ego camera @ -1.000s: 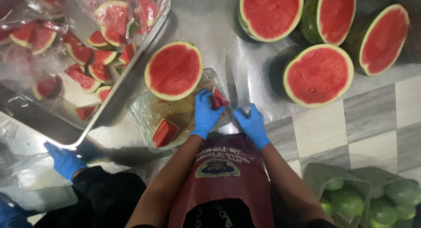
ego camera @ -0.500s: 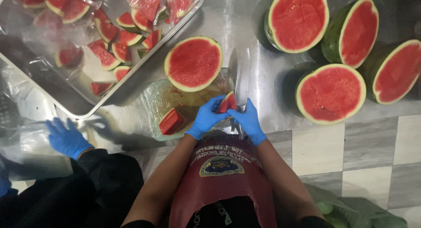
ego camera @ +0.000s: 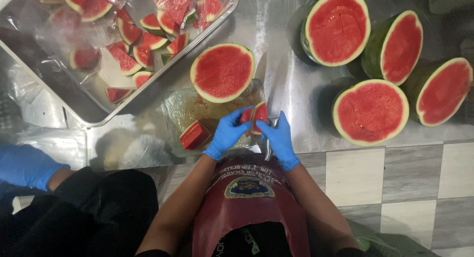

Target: The person cuts halved watermelons into wedges with a knife on a cutting board, trimming rind pieces, and places the cut wedges into a plastic-lined metal tray, repeating the cycle across several watermelon halves on the stainless steel table.

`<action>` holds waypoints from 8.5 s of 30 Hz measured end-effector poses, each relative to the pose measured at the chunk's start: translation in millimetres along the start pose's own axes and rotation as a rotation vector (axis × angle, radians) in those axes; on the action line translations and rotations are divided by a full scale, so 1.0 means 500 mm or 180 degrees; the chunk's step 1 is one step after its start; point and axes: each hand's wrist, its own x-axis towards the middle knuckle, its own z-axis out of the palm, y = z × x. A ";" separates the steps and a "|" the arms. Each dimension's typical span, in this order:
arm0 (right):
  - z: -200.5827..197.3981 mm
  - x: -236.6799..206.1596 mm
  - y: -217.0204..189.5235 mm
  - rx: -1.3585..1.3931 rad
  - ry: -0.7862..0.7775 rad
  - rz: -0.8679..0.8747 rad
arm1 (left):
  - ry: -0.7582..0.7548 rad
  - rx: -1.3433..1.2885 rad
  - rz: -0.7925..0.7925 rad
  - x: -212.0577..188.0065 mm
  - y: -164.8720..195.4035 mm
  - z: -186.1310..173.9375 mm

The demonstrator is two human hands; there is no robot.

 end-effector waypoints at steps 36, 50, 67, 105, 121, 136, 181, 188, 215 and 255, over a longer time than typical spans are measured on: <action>0.025 0.043 -0.135 -0.0091 -0.0633 -0.0080 | 0.1432 -0.2037 0.1007 0.082 0.097 -0.122; -0.105 -0.046 0.007 0.0157 0.0309 0.0425 | 0.3620 0.1297 0.1466 0.225 0.152 -0.387; -0.103 -0.089 0.055 0.0095 0.0683 0.0465 | 0.1716 0.2931 0.1503 0.405 0.269 -0.276; -0.151 -0.145 -0.061 -0.2912 -0.0714 -0.0642 | 0.0813 0.2873 -0.0003 -0.174 0.014 -0.208; -0.055 -0.168 -0.090 -0.3812 -0.1351 -0.1613 | 0.0823 0.3167 -0.0602 -0.124 -0.111 -0.055; -0.052 -0.152 -0.074 -0.3974 -0.1419 -0.1760 | 0.0784 0.3113 -0.0539 -0.124 -0.129 -0.053; -0.017 -0.134 -0.111 -0.4318 -0.1737 -0.1061 | 0.0963 0.2655 -0.0447 -0.156 -0.103 -0.025; -0.010 -0.139 -0.101 -0.4342 -0.1604 -0.1440 | 0.0939 0.2718 -0.0423 -0.152 -0.114 -0.025; -0.010 -0.067 -0.028 -0.4261 -0.1746 -0.0568 | 0.0894 0.2743 -0.0533 -0.147 -0.118 -0.020; 0.031 0.013 0.133 -0.3885 -0.1905 -0.1074 | 0.1000 0.2925 -0.0375 -0.154 -0.128 -0.005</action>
